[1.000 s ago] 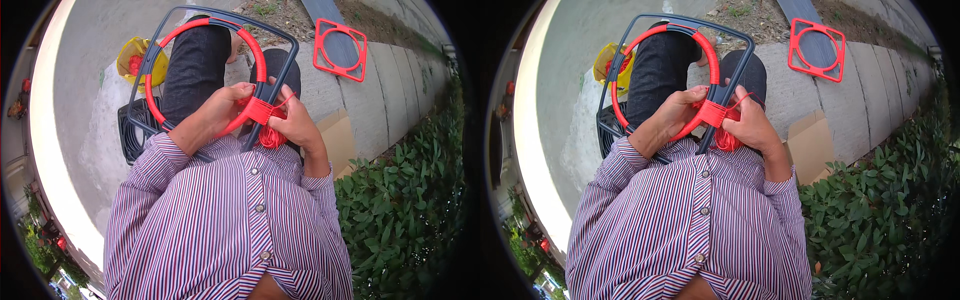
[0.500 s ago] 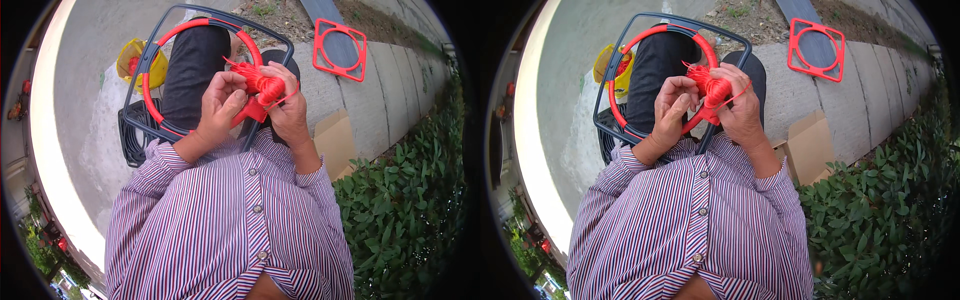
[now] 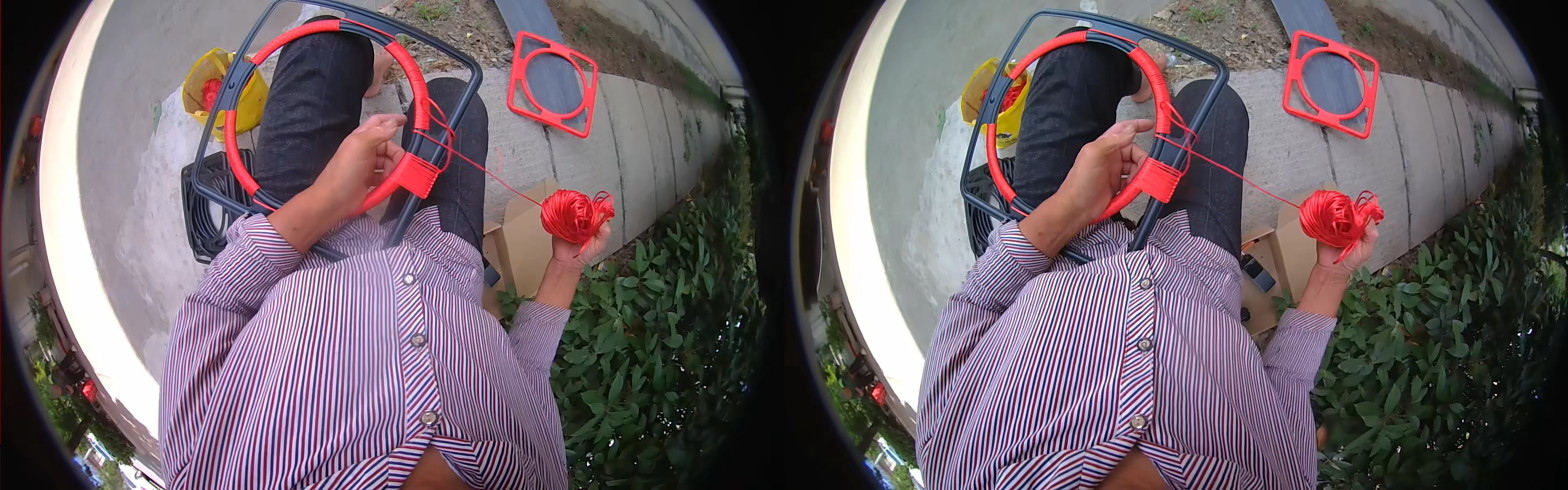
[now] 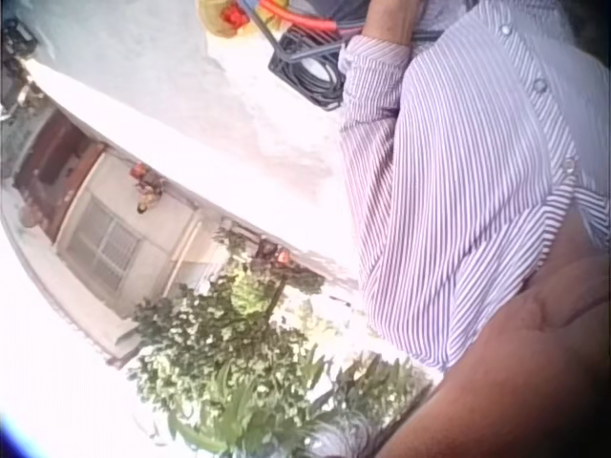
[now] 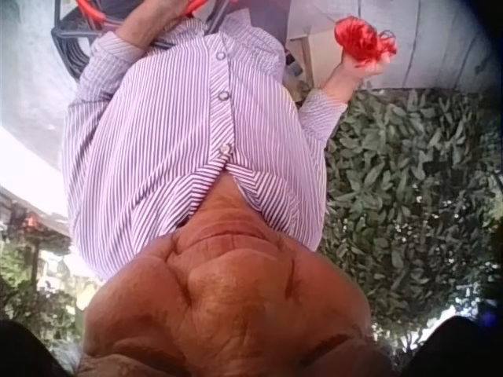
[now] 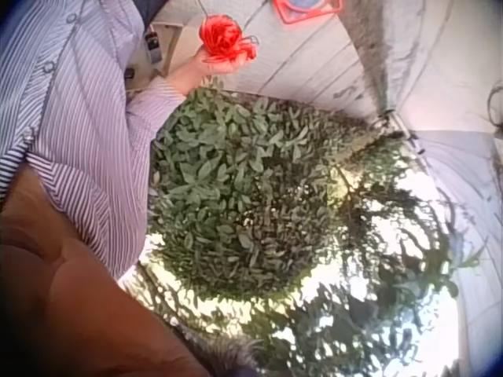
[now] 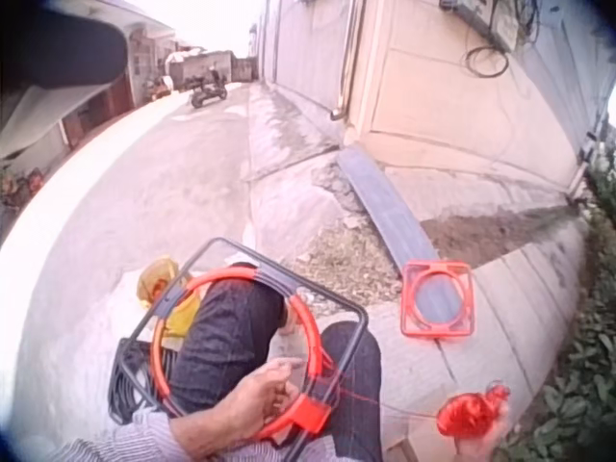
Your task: The person is tying a red rope onto a black and red frame, possibly as part of furniture or object manufacturing.
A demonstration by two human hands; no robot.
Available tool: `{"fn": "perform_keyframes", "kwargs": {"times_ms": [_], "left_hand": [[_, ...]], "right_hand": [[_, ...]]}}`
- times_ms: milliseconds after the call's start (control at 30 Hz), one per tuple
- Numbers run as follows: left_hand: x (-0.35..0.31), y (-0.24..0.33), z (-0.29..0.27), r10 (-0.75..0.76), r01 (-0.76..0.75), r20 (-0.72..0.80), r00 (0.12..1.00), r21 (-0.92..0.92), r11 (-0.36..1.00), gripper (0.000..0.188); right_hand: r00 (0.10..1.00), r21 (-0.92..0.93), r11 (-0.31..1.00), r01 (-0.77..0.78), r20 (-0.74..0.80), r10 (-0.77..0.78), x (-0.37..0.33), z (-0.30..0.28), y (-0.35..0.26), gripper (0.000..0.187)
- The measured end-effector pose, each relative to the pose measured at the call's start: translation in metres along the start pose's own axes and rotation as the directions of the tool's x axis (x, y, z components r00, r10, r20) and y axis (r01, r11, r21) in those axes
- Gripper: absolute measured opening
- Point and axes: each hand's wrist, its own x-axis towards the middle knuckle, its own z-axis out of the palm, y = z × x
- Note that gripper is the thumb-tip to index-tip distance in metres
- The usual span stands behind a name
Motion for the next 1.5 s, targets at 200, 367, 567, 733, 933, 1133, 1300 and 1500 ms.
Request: {"fn": "perform_keyframes", "kwargs": {"times_ms": [200,367,567,733,933,1133,1300,1500], "left_hand": [[0.009,-0.001,0.003,-0.046,0.069,0.243,0.969,-0.086,0.994,0.051],[0.007,-0.004,0.002,-0.003,0.029,0.295,0.956,-0.082,0.996,0.052],[0.006,0.001,-0.005,-0.025,0.070,0.317,0.948,-0.130,0.989,0.040],[0.008,0.004,-0.001,-0.072,0.092,0.246,0.967,-0.072,0.993,0.033],[0.011,-0.002,-0.006,-0.083,0.114,0.214,0.973,-0.138,0.984,0.026],[0.006,0.004,-0.003,-0.107,0.144,0.179,0.978,-0.213,0.966,0.017],[0.011,0.001,-0.005,-0.079,0.096,0.173,0.982,-0.093,0.991,0.016],[0.007,0.000,0.009,-0.002,-0.001,-0.048,0.999,-0.058,0.998,0.032]], "right_hand": [[0.932,-0.158,0.977,-0.144,0.310,0.187,-0.005,0.011,0.027,0.022],[0.796,-0.719,0.669,-0.190,0.286,0.533,-0.041,0.082,0.082,0.026],[0.823,-0.774,0.592,-0.224,0.175,0.540,-0.032,0.058,0.057,0.015],[0.984,-0.456,0.872,-0.177,-0.058,0.170,-0.035,-0.002,0.042,0.010],[0.984,-0.400,0.903,-0.159,-0.132,0.115,-0.053,-0.011,0.064,0.009],[0.973,-0.526,0.819,-0.229,-0.098,0.209,-0.065,-0.034,0.068,0.009],[0.966,-0.898,0.419,-0.135,-0.025,0.258,-0.017,-0.021,0.077,0.036],[0.869,-0.829,0.318,0.460,0.494,0.030,-0.004,0.112,0.064,0.047]]}}
